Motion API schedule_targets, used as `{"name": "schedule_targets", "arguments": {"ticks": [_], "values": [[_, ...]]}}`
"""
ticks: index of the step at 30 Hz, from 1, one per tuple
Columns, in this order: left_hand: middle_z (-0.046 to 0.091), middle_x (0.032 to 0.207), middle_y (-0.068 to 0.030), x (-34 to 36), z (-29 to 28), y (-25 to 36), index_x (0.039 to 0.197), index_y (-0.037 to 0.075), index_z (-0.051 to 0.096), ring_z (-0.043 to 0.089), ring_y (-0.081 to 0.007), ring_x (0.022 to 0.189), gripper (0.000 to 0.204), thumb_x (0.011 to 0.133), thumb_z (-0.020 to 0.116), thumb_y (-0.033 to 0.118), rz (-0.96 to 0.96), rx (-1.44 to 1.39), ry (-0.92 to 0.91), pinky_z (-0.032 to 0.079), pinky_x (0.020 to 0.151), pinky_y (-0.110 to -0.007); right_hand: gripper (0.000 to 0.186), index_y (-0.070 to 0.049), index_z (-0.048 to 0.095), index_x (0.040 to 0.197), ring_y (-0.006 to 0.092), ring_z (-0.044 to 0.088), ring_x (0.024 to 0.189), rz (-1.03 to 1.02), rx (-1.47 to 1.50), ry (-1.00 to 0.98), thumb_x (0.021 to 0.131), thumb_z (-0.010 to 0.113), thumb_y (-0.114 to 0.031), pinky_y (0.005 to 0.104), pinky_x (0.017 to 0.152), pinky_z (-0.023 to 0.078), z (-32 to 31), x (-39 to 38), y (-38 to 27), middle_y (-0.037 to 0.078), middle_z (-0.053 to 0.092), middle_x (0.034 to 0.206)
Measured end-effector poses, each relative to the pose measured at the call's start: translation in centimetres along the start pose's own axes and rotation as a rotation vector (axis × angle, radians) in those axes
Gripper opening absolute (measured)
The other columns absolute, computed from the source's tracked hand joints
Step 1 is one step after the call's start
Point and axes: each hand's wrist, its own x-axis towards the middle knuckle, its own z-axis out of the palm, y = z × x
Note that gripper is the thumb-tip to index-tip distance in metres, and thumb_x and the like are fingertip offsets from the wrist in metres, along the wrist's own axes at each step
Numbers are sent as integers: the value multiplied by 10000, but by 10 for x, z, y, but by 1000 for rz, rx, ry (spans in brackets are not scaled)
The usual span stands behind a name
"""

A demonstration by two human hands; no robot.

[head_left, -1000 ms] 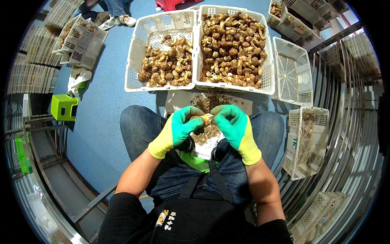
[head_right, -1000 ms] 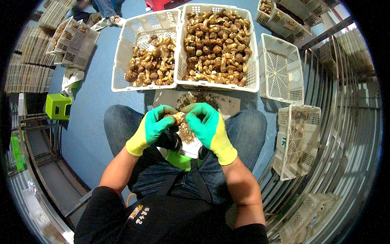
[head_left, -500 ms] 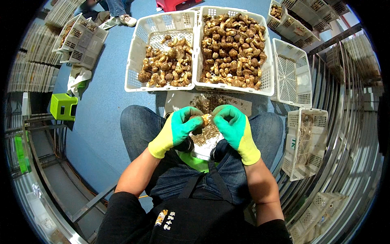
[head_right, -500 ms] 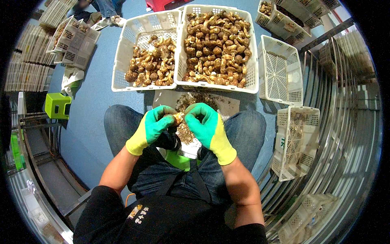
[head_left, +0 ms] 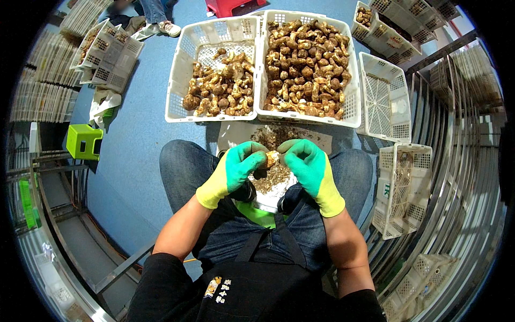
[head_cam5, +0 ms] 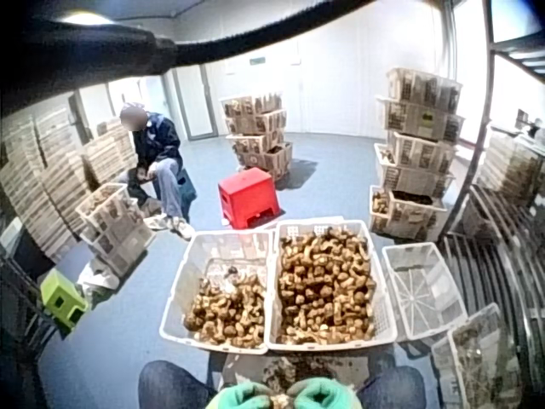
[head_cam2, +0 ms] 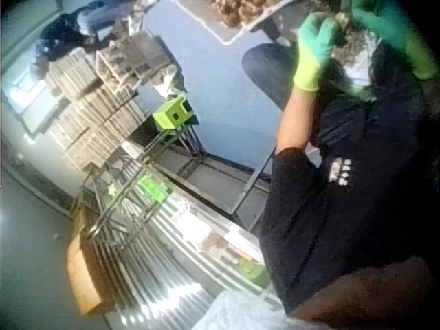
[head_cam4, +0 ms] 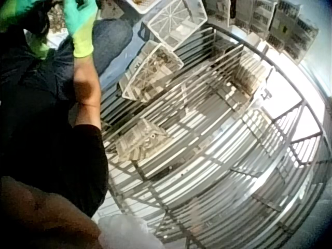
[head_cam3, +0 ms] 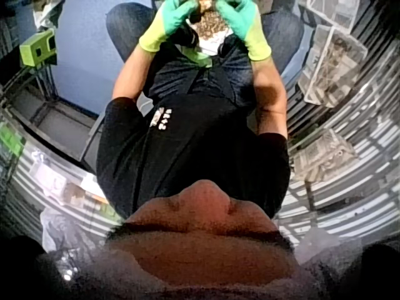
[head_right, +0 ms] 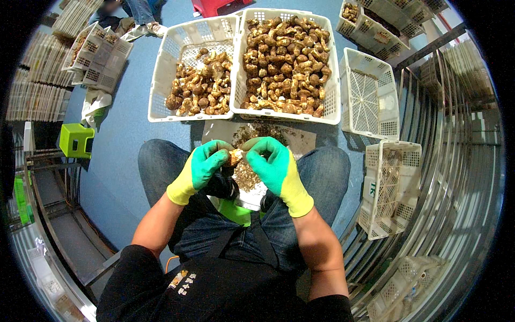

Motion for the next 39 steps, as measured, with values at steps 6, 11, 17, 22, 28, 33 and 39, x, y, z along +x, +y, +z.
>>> {"name": "schedule_targets", "arguments": {"ticks": [6,11,17,22,28,33,39], "values": [[687,1000,32,0,-1,1,1199,21,685,583,-63,884,298,1047,651,275,0,-3,-9,476,795,-232,151,6,713,1075,75,634,883,26,-8,18,981,694,-110,250,819,522,-3,0,-4,46,741,1025],[692,1012,37,1,-2,-3,1200,23,686,581,-58,887,309,1056,639,292,23,26,-14,474,799,-229,141,0,717,1066,78,638,875,54,39,25,983,698,-112,250,811,523,-4,1,3,48,743,1020],[704,1015,31,3,-2,-8,1199,21,685,594,-62,897,321,1058,638,306,45,-22,-16,478,798,-236,124,1,706,1052,92,648,894,48,1,-17,977,694,-97,262,834,538,-4,1,2,69,752,1079],[713,991,20,-1,0,4,1189,26,692,601,-64,878,326,1051,649,318,13,57,-28,476,776,-237,117,-2,698,1039,94,650,902,14,16,-42,973,695,-97,268,840,539,-5,0,-2,61,746,1077],[719,972,4,-3,0,7,1177,35,699,610,-73,863,311,1054,635,313,19,93,-23,481,763,-239,151,-2,712,1069,71,631,871,9,68,-15,979,713,-123,248,797,524,-3,0,0,25,735,993],[731,987,-24,-4,1,9,1182,9,691,647,-100,880,267,1032,657,227,43,130,-7,530,804,-270,137,10,707,1051,87,643,901,23,71,-15,964,722,-95,259,829,531,-3,1,1,65,730,1103],[746,1022,-68,-3,3,7,1200,-13,684,682,-121,942,261,1006,682,162,126,257,9,560,872,-303,124,6,709,1013,101,650,926,58,19,2,968,723,-109,266,854,529,1,0,-4,86,735,1160]]}}
